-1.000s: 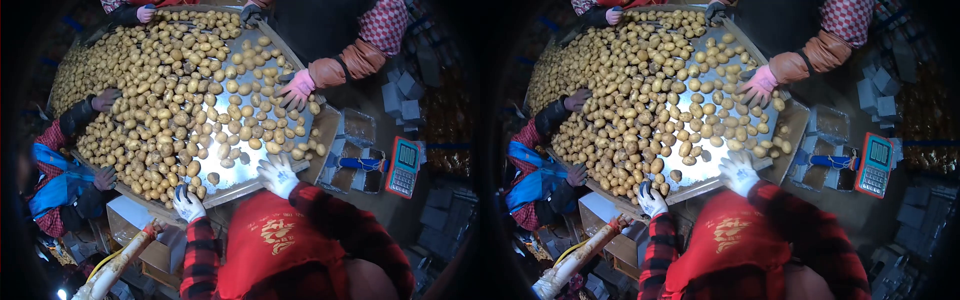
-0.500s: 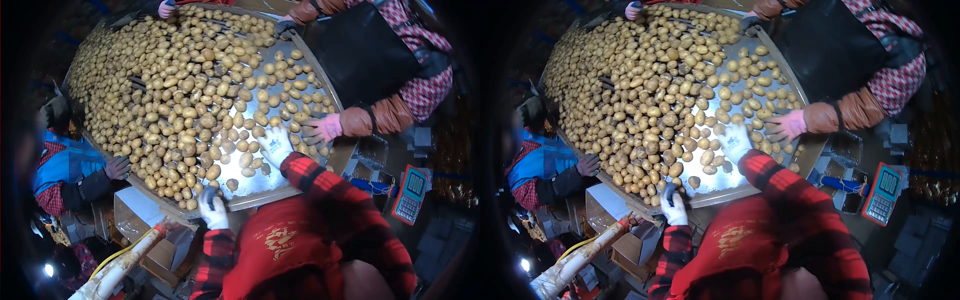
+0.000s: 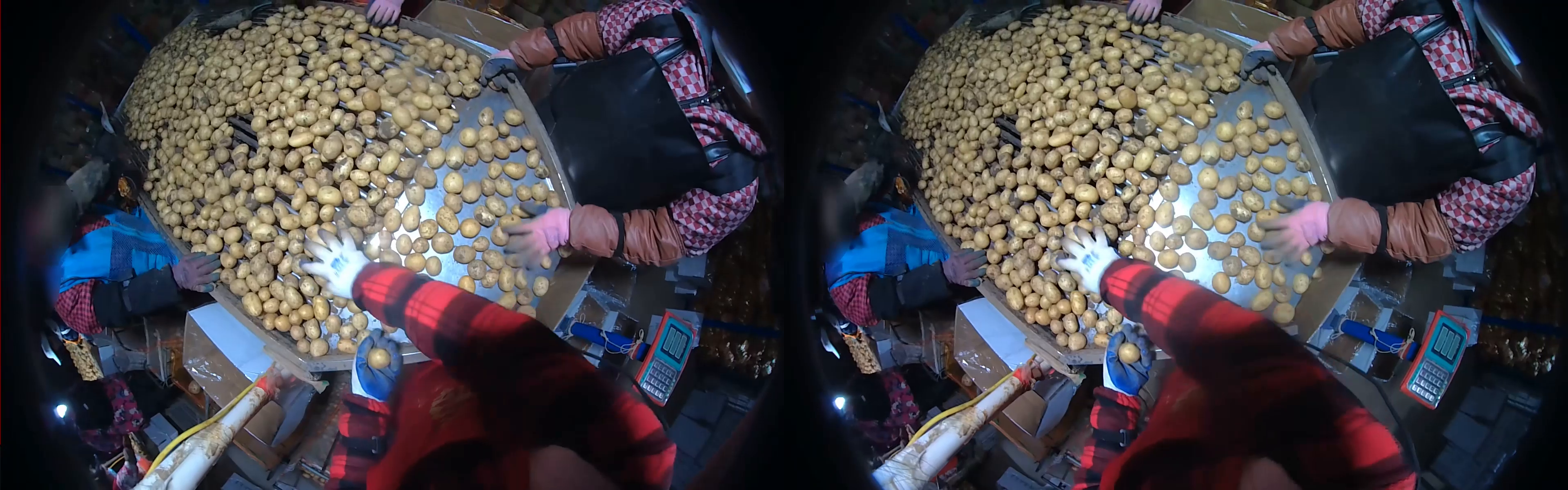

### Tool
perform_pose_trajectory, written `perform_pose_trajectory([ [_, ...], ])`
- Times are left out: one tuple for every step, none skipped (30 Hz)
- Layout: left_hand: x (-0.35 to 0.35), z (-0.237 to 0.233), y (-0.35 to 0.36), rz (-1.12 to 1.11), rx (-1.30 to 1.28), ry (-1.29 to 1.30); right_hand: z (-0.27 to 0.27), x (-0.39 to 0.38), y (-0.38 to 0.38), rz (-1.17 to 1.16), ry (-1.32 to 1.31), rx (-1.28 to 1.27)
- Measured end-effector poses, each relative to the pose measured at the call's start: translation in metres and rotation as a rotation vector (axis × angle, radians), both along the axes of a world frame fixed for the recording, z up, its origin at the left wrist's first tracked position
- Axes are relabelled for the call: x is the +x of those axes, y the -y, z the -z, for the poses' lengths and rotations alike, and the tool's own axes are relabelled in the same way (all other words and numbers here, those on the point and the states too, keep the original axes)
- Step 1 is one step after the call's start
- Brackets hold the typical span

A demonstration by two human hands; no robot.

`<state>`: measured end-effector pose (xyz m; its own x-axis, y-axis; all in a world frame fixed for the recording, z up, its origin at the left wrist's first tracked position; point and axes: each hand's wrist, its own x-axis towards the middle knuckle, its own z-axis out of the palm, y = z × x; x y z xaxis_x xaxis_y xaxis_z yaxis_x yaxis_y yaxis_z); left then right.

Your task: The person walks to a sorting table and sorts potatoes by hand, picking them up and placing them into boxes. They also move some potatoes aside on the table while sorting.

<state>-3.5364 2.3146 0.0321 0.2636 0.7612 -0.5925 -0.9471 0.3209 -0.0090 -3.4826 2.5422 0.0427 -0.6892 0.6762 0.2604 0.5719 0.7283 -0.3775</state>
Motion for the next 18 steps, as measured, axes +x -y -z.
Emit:
perform_pose_trajectory([
  [-0.003, -0.004, 0.0, 0.027, -0.054, 0.0, 0.007, 0.006, 0.004, -0.007, 0.026, 0.063],
  [-0.007, -0.009, 0.0, 0.03, -0.123, -0.082, 0.014, 0.016, 0.009, -0.021, 0.056, 0.128],
  [-0.004, -0.03, -0.006, 0.019, -0.192, -0.156, 0.015, 0.035, 0.018, -0.06, 0.056, 0.041],
  [0.0, -0.042, -0.008, 0.017, -0.264, -0.225, 0.021, 0.058, 0.026, -0.028, -0.079, 0.042],
  [-0.006, -0.029, -0.005, 0.004, -0.273, -0.231, 0.021, 0.079, 0.028, 0.013, -0.163, 0.035],
  [-0.008, -0.033, -0.006, 0.007, -0.258, -0.211, 0.018, 0.1, 0.028, 0.072, -0.174, -0.005],
  [-0.009, -0.031, -0.007, 0.007, -0.251, -0.202, 0.023, 0.124, 0.028, 0.116, -0.112, 0.06],
  [-0.01, -0.028, -0.008, 0.012, -0.243, -0.193, 0.001, 0.148, 0.026, 0.079, -0.084, -0.01],
  [-0.015, -0.02, -0.008, 0.036, -0.167, -0.138, -0.013, 0.162, 0.023, 0.067, -0.054, -0.048],
  [-0.018, -0.011, -0.006, 0.053, -0.096, -0.083, -0.023, 0.171, 0.019, 0.047, -0.024, -0.09],
  [-0.019, -0.003, -0.002, 0.069, -0.032, -0.03, -0.031, 0.174, 0.009, 0.115, -0.001, -0.096],
  [-0.016, -0.002, -0.004, 0.082, -0.048, -0.024, -0.038, 0.177, -0.011, 0.184, 0.019, -0.104],
  [-0.014, -0.003, -0.008, 0.092, -0.064, -0.024, -0.041, 0.18, -0.036, 0.251, 0.035, -0.113],
  [-0.014, -0.005, -0.013, 0.1, -0.082, -0.03, -0.024, 0.188, -0.073, 0.355, -0.015, 0.059],
  [-0.004, -0.025, -0.021, 0.119, -0.107, -0.127, -0.044, 0.196, -0.113, 0.4, 0.003, -0.006],
  [0.006, -0.047, -0.03, 0.13, -0.132, -0.229, -0.052, 0.203, -0.142, 0.561, 0.097, 0.081],
  [0.002, -0.052, -0.032, 0.138, -0.2, -0.111, -0.031, 0.212, -0.171, 0.751, 0.3, 0.152],
  [0.0, -0.048, -0.027, 0.132, -0.107, -0.088, -0.008, 0.23, -0.204, 0.808, 0.438, 0.04],
])
